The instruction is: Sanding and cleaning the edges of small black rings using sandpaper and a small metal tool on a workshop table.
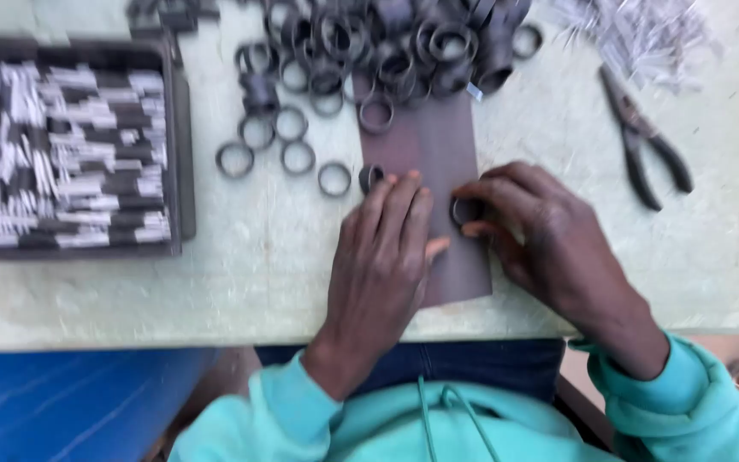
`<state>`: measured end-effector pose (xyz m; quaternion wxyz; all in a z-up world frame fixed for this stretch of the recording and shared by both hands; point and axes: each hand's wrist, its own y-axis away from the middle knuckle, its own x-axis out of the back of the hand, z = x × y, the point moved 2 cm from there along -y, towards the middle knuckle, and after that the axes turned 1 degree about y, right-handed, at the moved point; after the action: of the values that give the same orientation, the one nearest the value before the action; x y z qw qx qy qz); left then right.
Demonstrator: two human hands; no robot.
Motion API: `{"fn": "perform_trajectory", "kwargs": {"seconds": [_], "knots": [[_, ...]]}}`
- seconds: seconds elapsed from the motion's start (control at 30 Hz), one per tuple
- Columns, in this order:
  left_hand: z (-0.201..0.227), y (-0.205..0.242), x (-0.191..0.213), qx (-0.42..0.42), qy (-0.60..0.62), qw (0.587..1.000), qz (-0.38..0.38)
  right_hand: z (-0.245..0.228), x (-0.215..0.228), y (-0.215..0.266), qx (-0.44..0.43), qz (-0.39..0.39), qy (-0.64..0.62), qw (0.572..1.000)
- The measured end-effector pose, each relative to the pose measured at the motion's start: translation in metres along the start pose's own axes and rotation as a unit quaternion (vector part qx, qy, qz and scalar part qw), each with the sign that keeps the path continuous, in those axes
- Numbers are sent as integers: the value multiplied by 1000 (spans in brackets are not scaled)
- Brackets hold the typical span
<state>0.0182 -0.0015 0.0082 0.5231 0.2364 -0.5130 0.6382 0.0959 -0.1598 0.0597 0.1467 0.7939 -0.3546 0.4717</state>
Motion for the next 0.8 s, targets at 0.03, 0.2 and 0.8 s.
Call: {"fn": "perform_trajectory", "kwargs": {"seconds": [0.03, 0.2, 0.8], "knots": [[0, 2, -1, 7, 3, 1000, -8, 0, -2, 2, -4, -9, -5, 1000], [-1, 0, -1, 1, -23, 1000, -14, 0, -4, 4, 26, 14, 26, 999], [5, 4, -5, -28, -98, 994, -31, -2, -7, 7, -43, 17, 5, 999]]}}
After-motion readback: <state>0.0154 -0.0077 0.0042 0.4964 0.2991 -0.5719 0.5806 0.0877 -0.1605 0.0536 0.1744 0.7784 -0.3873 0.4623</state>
